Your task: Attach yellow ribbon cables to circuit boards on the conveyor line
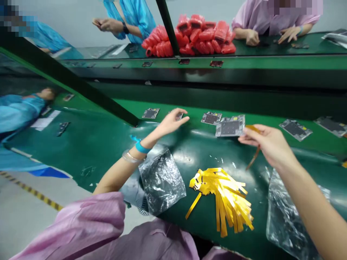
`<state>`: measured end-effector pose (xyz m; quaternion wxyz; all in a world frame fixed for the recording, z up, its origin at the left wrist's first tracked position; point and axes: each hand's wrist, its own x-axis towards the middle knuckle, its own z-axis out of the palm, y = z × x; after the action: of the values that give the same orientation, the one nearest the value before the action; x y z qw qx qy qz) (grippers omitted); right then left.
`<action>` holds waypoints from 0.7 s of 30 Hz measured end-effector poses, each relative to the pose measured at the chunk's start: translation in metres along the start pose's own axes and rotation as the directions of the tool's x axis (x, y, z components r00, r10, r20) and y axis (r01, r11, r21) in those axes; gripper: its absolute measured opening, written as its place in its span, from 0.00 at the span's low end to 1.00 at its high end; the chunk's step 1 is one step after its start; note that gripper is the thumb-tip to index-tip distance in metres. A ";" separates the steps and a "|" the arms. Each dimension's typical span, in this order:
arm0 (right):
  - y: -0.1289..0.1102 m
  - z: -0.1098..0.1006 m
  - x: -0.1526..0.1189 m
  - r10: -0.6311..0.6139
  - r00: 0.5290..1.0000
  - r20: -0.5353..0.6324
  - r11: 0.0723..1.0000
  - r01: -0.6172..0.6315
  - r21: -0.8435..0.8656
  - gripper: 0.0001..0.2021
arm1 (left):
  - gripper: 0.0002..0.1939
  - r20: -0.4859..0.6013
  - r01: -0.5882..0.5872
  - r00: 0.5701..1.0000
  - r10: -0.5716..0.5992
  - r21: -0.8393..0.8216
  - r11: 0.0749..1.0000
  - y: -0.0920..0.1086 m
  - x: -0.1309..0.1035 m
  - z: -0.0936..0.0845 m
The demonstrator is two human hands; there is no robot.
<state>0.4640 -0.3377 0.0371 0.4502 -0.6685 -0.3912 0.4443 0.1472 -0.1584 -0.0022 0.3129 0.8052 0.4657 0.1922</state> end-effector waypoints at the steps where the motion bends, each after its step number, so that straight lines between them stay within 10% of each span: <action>1: 0.002 -0.006 0.013 -0.018 0.999 -0.051 1.000 0.018 -0.014 0.15 | 0.23 -0.029 0.012 1.000 -0.011 0.043 0.999 -0.014 0.009 -0.010; 7: 0.038 -0.013 0.015 -0.186 0.927 -0.326 0.957 0.097 -0.272 0.19 | 0.36 0.091 0.031 0.995 -0.046 0.162 0.986 -0.068 0.027 -0.039; 11: 0.050 0.023 -0.038 -0.231 0.972 0.042 0.890 0.228 -0.395 0.12 | 0.32 0.070 0.031 0.996 -0.046 0.199 0.980 -0.076 0.035 -0.033; 14: 0.054 0.060 -0.070 -0.224 0.910 0.350 0.830 0.366 -0.421 0.06 | 0.31 -0.002 0.038 0.999 -0.038 0.221 0.975 -0.069 0.041 -0.029; 21: 0.070 0.096 -0.076 -0.203 0.846 0.493 0.754 0.456 -0.473 0.06 | 0.06 -0.170 -0.036 0.984 0.062 0.153 0.988 -0.026 0.011 -0.022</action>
<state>0.3590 -0.4034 -0.0304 0.2076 -0.5812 -0.7062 0.3470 0.1226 -0.1322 -0.0040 0.2051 0.8177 0.4843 0.2339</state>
